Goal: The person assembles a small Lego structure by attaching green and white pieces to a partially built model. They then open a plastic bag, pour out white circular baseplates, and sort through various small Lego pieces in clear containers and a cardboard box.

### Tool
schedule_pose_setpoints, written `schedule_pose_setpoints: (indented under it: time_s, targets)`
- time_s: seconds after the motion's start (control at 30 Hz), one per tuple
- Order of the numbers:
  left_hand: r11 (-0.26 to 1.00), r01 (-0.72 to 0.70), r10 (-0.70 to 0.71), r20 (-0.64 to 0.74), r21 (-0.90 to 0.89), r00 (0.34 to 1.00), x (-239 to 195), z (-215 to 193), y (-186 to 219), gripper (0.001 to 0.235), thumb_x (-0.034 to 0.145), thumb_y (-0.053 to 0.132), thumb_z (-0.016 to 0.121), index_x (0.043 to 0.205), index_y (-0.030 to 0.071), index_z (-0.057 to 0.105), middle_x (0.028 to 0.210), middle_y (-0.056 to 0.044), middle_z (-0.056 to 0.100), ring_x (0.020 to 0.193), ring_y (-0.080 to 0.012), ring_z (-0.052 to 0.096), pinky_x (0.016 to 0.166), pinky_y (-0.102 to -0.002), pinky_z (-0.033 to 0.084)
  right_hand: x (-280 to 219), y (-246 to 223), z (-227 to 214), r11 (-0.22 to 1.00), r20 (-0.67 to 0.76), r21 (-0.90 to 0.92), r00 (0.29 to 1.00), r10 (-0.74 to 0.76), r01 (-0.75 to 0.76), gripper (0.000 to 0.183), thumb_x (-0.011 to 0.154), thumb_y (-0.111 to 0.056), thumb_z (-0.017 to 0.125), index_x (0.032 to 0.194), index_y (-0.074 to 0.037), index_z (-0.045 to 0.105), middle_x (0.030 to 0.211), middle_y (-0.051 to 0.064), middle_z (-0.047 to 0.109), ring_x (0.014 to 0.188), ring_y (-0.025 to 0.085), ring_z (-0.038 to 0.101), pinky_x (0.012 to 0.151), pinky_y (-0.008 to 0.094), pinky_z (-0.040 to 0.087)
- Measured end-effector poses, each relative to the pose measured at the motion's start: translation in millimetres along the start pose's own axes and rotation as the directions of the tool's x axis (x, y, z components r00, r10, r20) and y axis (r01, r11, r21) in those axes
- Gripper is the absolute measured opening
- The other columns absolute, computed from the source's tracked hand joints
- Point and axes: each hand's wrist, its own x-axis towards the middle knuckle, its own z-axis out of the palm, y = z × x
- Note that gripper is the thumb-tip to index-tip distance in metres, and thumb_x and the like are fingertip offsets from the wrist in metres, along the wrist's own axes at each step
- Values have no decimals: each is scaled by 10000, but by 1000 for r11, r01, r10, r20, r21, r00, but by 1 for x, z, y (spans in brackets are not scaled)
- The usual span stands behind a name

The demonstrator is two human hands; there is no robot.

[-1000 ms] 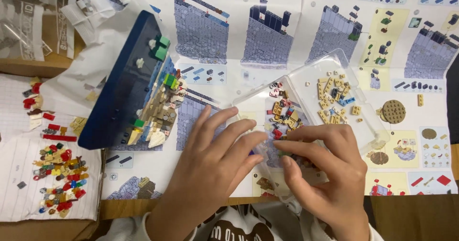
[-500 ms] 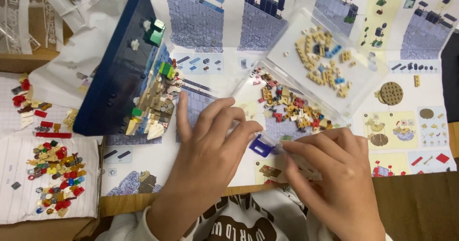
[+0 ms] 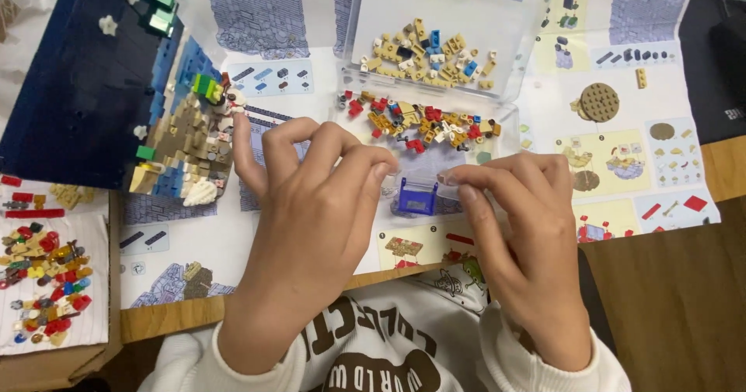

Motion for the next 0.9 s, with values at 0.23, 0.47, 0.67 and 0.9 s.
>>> schedule_pose_setpoints:
  time_s: [0.23,0.47,0.67,0.9]
  targets:
    - [998,38,-37,20,-47,999,3,-4,3,200,994,180,469,995,181,669,935,28,560,1093,-321,407,1075,-678,50,4,1,-2,1000,2,29,1000,-3,3,201,1008,-121,479,1054,-97,674,894,30,596,898,229,458,862,348,316]
    - [998,34,-34,16,-55,999,4,-4,1,200,991,174,465,989,192,664,932,37,561,1084,-310,411,1073,-660,53,4,2,-2,999,9,41,1000,20,-20,188,999,-116,494,1046,-97,675,905,30,605,930,239,444,860,342,340]
    - [999,22,-22,11,-49,1000,0,-2,-2,155,971,171,519,984,207,669,941,42,574,1070,-314,410,1061,-675,89,2,5,1,999,8,12,999,-40,40,186,987,-104,507,1052,-86,681,900,34,621,906,242,473,870,354,329]
    - [1000,-3,2,77,20,997,-7,-3,-14,111,920,151,581,945,181,685,980,4,556,1109,-314,440,1040,-668,166,-8,2,12,977,77,-154,987,-139,149,206,925,-111,598,1112,-157,671,911,-23,625,789,233,472,800,385,318]
